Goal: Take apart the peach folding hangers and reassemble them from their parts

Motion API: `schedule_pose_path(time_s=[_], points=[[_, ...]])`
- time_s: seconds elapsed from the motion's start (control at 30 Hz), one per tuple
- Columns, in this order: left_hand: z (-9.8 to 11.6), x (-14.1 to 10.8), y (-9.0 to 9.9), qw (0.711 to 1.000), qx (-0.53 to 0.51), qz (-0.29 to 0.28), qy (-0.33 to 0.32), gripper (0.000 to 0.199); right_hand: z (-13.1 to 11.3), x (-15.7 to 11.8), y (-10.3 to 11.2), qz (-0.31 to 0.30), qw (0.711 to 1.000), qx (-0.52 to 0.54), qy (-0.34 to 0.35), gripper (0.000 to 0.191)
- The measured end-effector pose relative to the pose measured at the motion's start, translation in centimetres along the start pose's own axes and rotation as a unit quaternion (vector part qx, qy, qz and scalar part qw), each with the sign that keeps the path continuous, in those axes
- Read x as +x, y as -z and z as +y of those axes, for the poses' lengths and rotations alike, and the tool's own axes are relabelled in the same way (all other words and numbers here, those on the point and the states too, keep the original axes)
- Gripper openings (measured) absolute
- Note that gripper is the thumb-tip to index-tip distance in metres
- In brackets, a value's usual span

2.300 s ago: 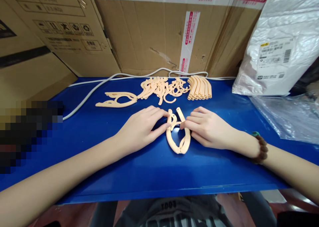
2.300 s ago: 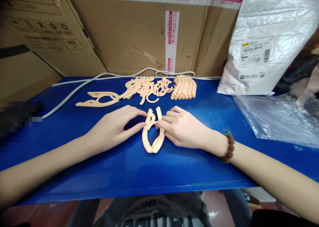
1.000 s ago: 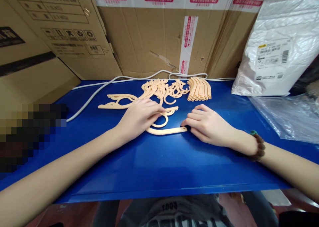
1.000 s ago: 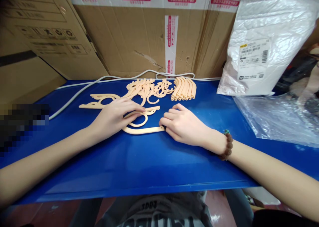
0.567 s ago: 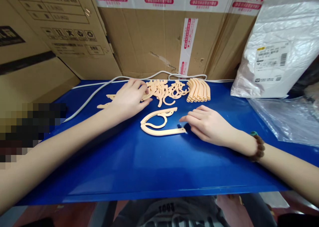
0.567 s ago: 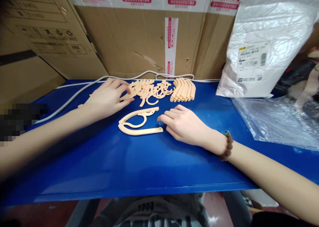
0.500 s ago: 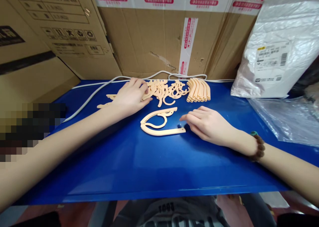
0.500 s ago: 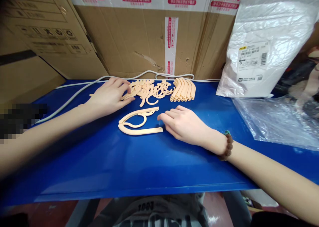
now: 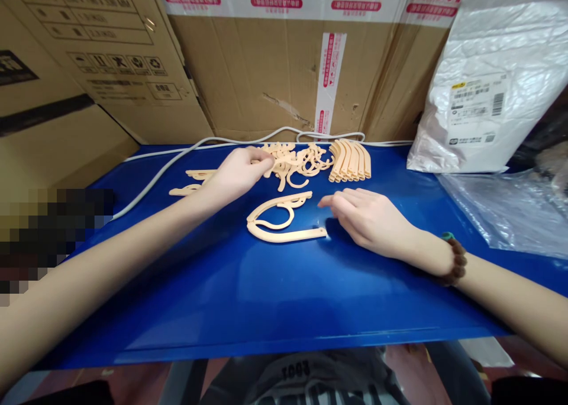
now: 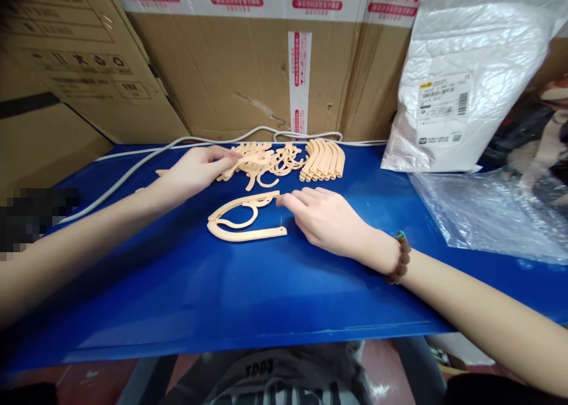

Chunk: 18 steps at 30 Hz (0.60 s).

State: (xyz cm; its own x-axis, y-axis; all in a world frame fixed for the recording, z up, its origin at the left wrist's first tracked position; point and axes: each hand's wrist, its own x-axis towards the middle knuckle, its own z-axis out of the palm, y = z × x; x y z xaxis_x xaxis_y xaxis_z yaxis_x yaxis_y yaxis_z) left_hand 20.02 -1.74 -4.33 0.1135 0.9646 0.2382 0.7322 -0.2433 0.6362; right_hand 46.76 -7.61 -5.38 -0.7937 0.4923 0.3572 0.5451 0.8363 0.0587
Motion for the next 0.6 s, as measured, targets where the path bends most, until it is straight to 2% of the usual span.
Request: schedule_pose_path(time_s=[0.07, 0.17, 0.3, 0.47, 0.6], points=[[1.4, -1.0, -0.1, 0.994, -0.085, -0.038, 0.062, 0.027, -0.1, 0.0, -0.1, 0.01, 1.0, 0.023, -0.014, 0.033], [3.0, -3.3, -0.8, 0.986, -0.135, -0.075, 0.055, 0.028, -0.3, 0.0, -0.3, 0.034, 0.995, 0.085, -0.042, 0.05], [3.8, -6.3, -2.3, 0.972, -0.18, -0.154, 0.003, 0.032, -0.4, -0.4, -0.4, 0.041, 0.989, 0.12, -0.072, 0.058], [3.8, -8.1, -3.1, 0.979, -0.128, -0.132, -0.086, 0.03, -0.2, -0.2, -0.3, 0.041, 0.972, 0.206, -0.11, 0.045], [3.7, -8.6, -2.6, 0.971, -0.087, -0.139, -0.172, 0.027, -0.3, 0.3, -0.1, 0.041, 0.934, 0.329, -0.136, 0.033]])
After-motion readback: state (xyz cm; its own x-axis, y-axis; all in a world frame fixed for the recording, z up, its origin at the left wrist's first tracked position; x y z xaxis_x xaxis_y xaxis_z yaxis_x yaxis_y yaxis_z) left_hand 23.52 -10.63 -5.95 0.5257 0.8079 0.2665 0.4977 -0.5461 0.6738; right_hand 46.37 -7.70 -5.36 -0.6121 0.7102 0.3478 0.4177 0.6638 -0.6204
